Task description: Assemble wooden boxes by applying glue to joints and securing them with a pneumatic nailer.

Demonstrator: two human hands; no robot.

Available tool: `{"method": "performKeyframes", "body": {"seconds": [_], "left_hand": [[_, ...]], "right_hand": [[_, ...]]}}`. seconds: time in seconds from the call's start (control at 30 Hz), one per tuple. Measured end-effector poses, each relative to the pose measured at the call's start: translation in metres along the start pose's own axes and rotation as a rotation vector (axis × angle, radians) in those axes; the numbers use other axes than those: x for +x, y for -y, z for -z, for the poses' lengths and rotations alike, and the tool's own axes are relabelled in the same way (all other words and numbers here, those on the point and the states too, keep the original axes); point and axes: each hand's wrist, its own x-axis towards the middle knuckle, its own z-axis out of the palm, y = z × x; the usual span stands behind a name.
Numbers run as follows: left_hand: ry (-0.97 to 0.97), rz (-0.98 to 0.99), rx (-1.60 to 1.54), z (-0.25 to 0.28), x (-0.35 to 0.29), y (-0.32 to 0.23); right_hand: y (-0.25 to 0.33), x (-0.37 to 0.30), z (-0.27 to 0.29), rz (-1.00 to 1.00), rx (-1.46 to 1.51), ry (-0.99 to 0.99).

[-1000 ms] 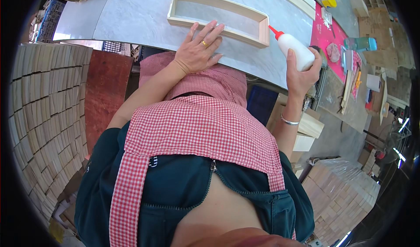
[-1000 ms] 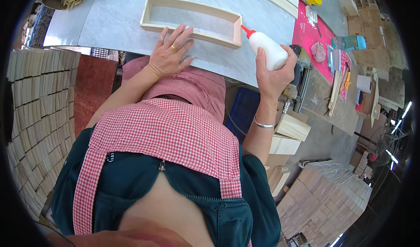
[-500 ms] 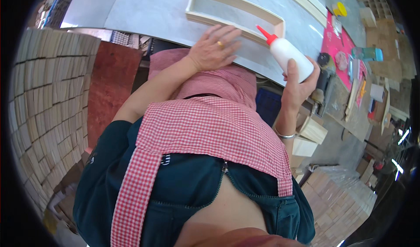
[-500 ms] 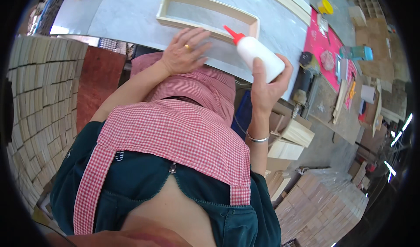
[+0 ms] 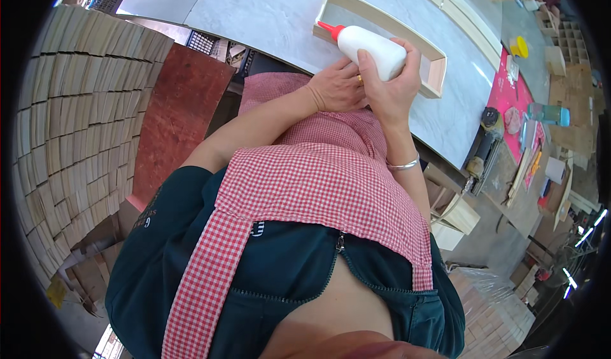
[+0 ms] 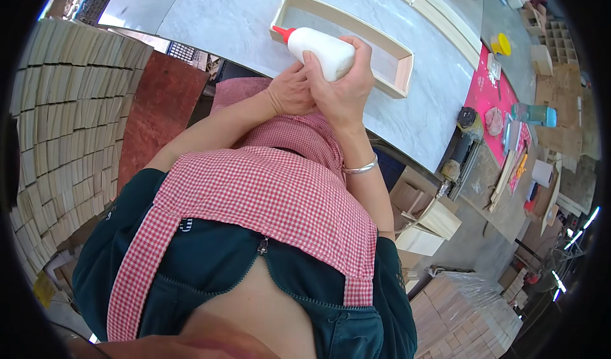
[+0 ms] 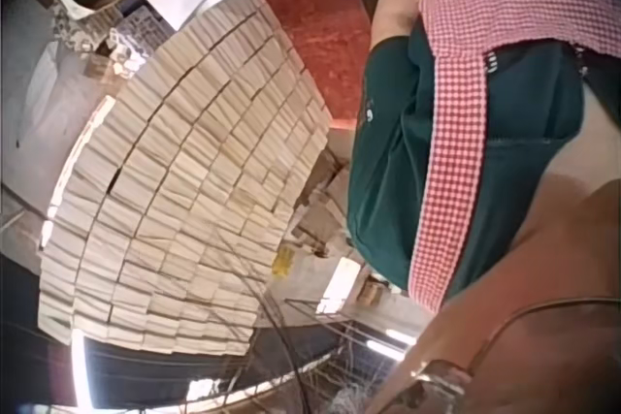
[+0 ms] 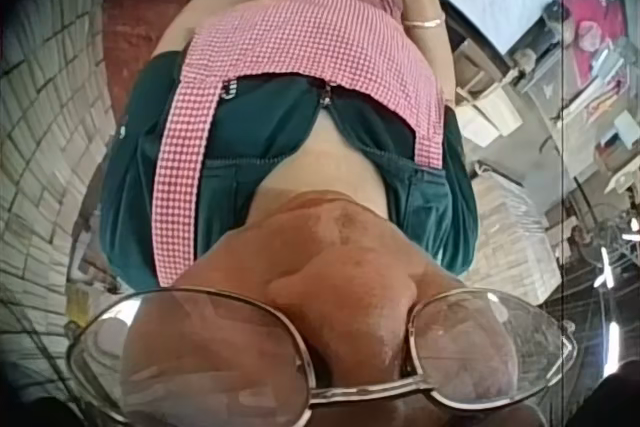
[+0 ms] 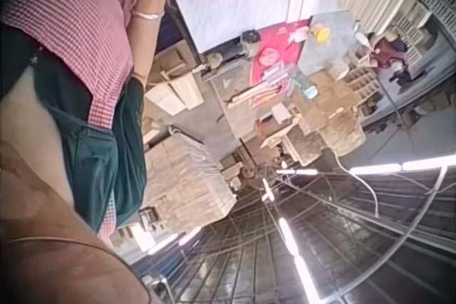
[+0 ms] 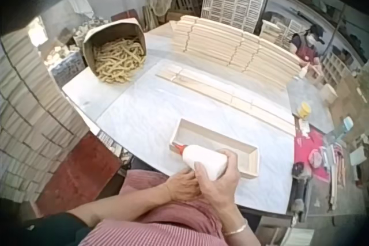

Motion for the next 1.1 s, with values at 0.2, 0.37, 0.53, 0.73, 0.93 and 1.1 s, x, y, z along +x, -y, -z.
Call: {"method": "performKeyframes", "body": {"seconds": [0.2, 0.37, 0.53, 0.73, 0.93, 1.1], "left_hand": [[0.01, 0.043, -0.018, 0.009, 0.006, -0.002], [-0.004, 0.065, -0.022, 0.009, 0.011, 0.0], [0.028, 0.076, -0.009, 0.009, 0.016, -0.004], [0.073, 0.087, 0.045, 0.005, 0.017, -0.005], [0.09, 0.094, 0.052, 0.002, 0.018, -0.005], [0.068, 0.08, 0.057, -0.003, 0.022, -0.006]], "right_hand": [[0.0, -0.004, 0.013, 0.084, -0.095, -0.027], [-0.009, -0.011, 0.036, 0.121, -0.18, -0.091], [-0.011, -0.022, 0.063, 0.083, -0.238, -0.142], [-0.019, -0.034, 0.095, 0.021, -0.295, -0.204], [-0.03, -0.046, 0.125, -0.007, -0.37, -0.284], [-0.039, -0.052, 0.147, -0.006, -0.402, -0.359]]}}
